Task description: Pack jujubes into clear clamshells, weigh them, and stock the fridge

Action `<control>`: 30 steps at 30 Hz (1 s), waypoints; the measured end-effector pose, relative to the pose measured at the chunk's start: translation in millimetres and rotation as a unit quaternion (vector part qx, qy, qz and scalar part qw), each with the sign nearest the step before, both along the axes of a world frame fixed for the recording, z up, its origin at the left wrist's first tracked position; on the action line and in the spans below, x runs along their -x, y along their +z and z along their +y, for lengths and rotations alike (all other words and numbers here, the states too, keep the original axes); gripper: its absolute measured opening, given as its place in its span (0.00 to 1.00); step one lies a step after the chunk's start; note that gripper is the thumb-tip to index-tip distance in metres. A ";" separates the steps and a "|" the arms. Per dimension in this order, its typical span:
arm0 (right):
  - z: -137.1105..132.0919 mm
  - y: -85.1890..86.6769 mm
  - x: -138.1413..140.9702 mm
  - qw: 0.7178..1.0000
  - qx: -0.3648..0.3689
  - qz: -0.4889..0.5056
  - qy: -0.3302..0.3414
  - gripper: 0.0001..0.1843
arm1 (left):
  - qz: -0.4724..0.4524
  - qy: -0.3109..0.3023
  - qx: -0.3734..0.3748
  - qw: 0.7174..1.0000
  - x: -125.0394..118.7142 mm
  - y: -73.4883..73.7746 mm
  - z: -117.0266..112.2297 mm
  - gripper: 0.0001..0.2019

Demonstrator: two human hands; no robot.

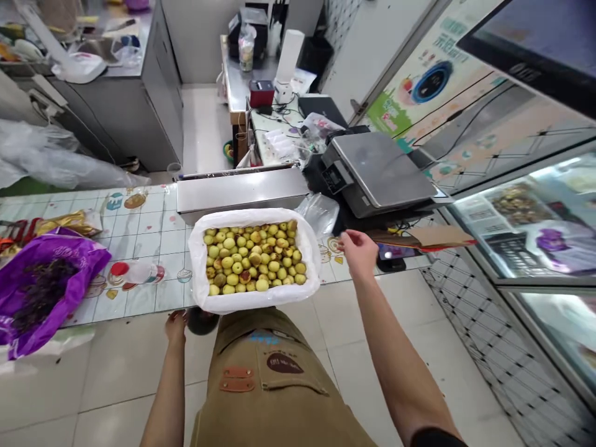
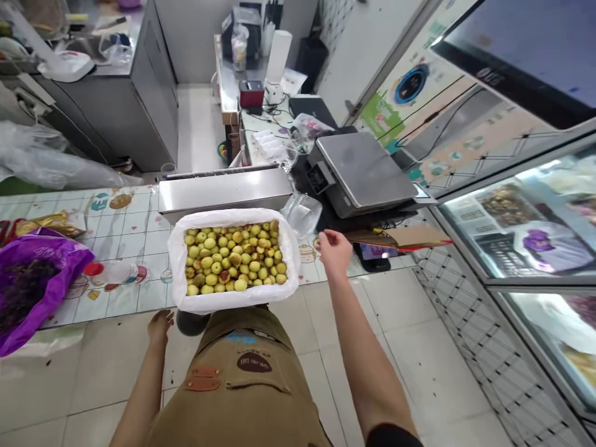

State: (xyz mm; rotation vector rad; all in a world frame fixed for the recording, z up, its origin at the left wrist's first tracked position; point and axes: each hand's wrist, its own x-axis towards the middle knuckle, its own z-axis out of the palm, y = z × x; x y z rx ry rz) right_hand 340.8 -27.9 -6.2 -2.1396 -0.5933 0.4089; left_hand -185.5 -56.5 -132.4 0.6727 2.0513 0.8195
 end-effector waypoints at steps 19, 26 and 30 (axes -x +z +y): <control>57.9 -22.5 -105.9 0.979 0.128 -0.022 0.156 0.07 | 0.111 0.192 -0.273 0.936 -49.5 110.0 2.5 0.14; 36.5 -3.7 -103.2 0.981 0.048 0.071 0.172 0.13 | 0.150 -0.129 -0.350 0.916 -125.2 138.7 48.3 0.12; 21.0 8.0 -76.8 0.937 -0.037 0.281 0.204 0.18 | 0.169 -0.372 -0.340 0.847 -162.7 136.0 67.4 0.14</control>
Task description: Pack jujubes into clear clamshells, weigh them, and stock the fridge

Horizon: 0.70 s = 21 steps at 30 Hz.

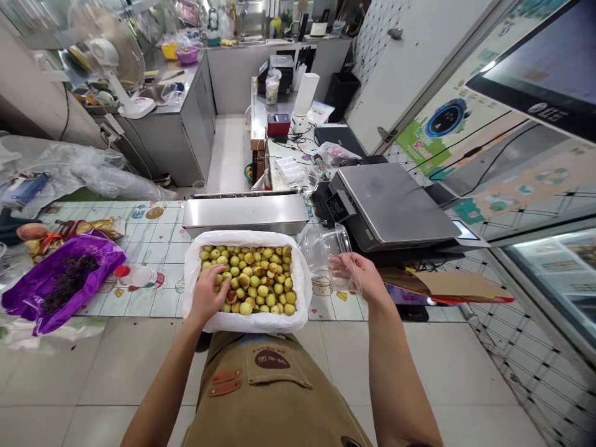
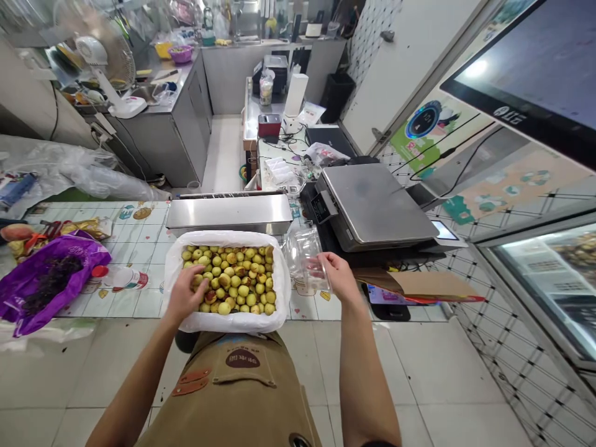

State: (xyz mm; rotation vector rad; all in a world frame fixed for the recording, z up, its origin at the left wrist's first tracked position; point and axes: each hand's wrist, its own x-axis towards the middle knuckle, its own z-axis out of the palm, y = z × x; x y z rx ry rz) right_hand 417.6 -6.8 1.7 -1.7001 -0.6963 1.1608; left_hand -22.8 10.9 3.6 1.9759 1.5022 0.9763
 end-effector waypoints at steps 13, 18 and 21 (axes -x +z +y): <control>-19.0 -3.3 112.7 0.972 -0.058 0.229 -0.004 0.31 | 0.314 -0.177 0.004 0.933 -61.2 -24.9 18.4 0.24; -28.6 -12.3 132.7 0.971 -0.034 0.238 -0.009 0.30 | 0.360 -0.236 -0.005 0.903 -51.0 -18.2 20.4 0.21; -28.9 -16.2 139.1 0.970 -0.037 0.240 -0.005 0.30 | 0.387 -0.254 0.007 0.886 -59.5 -12.2 30.8 0.22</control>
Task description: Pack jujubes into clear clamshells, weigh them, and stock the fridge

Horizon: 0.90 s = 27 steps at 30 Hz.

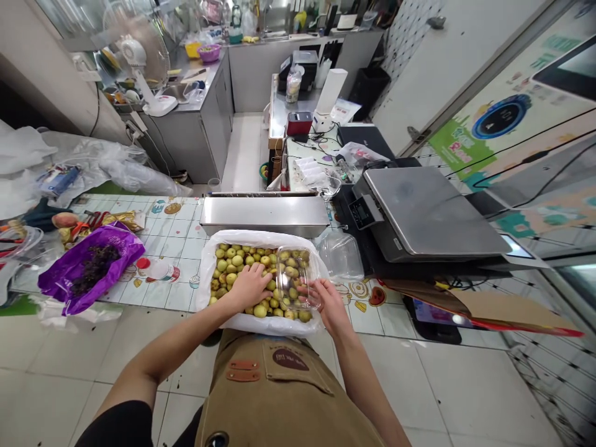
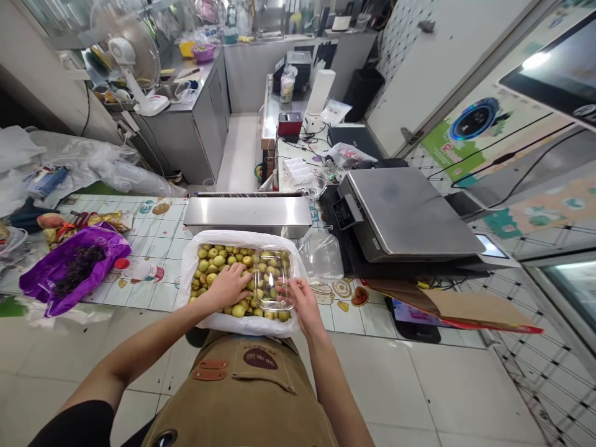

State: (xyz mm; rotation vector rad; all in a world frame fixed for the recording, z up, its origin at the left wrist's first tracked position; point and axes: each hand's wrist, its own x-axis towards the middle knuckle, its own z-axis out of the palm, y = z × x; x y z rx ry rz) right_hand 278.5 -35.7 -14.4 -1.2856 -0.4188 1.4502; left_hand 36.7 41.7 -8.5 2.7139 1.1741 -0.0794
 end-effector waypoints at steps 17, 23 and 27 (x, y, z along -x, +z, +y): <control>14.0 -8.9 -5.9 0.999 -0.019 0.024 -0.020 0.33 | -0.025 -0.096 0.113 0.989 -11.3 8.1 13.5 0.22; 9.4 -5.4 12.4 0.998 -0.029 -0.053 0.001 0.37 | -0.344 0.160 0.093 0.921 -2.7 32.8 1.7 0.17; 16.3 1.2 42.6 0.997 -0.027 -0.065 0.036 0.37 | -0.410 0.124 -0.011 0.904 -25.6 47.1 -3.0 0.17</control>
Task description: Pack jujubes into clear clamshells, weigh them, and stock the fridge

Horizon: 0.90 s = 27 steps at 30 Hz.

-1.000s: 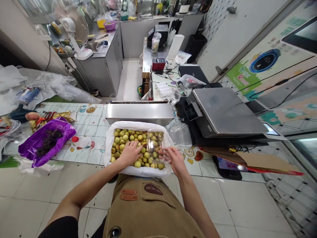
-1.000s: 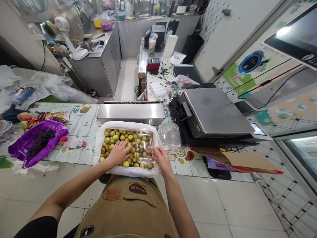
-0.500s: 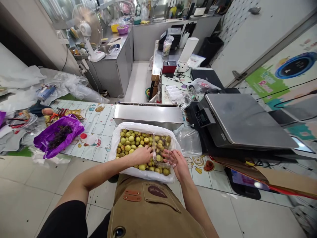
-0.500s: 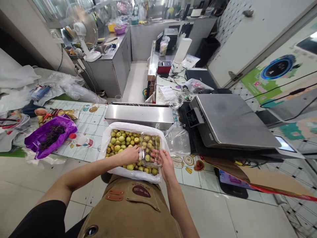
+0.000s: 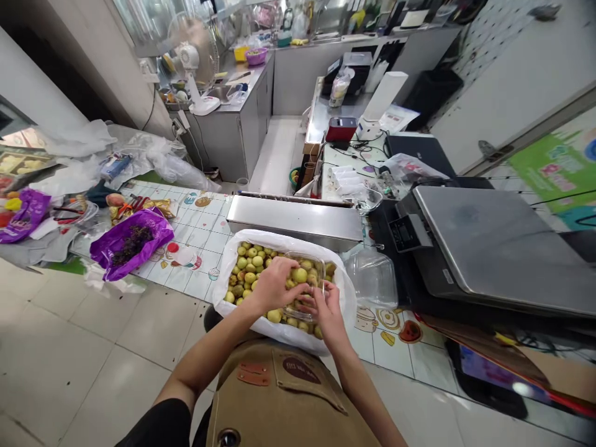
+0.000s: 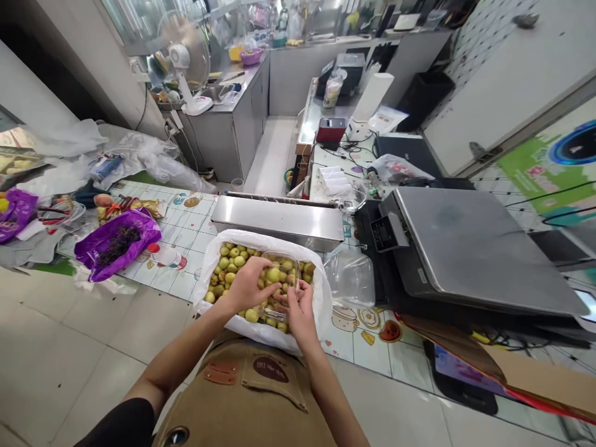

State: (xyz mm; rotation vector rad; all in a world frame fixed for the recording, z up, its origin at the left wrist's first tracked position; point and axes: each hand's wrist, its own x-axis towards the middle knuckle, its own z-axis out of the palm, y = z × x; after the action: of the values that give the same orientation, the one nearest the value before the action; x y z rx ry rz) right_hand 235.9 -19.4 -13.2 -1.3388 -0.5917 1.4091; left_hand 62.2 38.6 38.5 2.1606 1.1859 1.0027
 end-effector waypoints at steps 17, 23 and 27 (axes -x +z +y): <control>1.9 6.0 39.5 0.997 0.030 0.075 -0.004 0.35 | -0.064 0.588 0.139 0.794 262.8 -83.7 24.9 0.33; -7.2 5.2 46.2 0.997 0.022 0.062 -0.046 0.36 | -0.036 0.527 0.162 0.834 254.9 -80.6 150.4 0.25; -14.9 9.9 54.1 0.996 0.011 0.049 -0.077 0.33 | -0.024 0.490 0.181 0.853 238.3 -74.3 218.6 0.27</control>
State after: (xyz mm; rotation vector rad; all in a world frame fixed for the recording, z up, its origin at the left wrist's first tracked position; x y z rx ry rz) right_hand 181.7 -34.4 -3.4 -1.2964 -0.4013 1.3492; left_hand -176.1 257.2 -35.8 1.1562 2.3092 1.0457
